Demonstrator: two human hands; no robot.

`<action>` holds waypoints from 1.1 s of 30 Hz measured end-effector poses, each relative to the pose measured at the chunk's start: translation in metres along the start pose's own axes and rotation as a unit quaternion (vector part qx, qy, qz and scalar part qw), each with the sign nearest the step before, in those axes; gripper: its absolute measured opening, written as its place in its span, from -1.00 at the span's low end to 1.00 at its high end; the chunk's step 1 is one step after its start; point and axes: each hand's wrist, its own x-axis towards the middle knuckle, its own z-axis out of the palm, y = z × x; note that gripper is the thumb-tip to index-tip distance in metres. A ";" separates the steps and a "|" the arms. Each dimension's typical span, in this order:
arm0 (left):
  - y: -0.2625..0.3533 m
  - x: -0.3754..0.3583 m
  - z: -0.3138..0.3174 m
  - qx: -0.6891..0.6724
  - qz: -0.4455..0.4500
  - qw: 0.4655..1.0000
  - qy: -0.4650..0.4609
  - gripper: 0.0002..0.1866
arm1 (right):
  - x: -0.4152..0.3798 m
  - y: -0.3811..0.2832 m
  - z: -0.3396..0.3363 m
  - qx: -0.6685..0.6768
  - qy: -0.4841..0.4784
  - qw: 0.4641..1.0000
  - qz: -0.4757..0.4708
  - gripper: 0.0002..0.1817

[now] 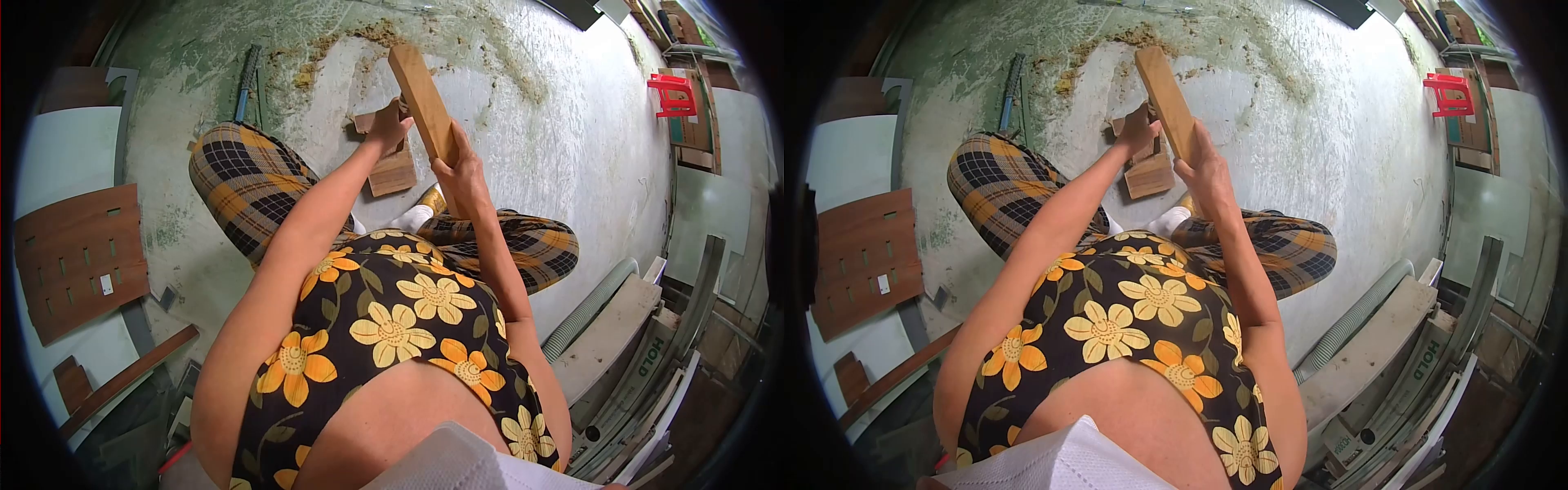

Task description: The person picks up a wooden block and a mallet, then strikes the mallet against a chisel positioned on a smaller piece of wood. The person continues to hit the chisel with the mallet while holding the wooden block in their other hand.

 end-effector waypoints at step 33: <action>-0.015 0.006 0.012 0.021 0.036 0.999 0.018 -0.60 | -0.011 -0.018 -0.014 0.094 0.078 0.992 -0.020 -0.17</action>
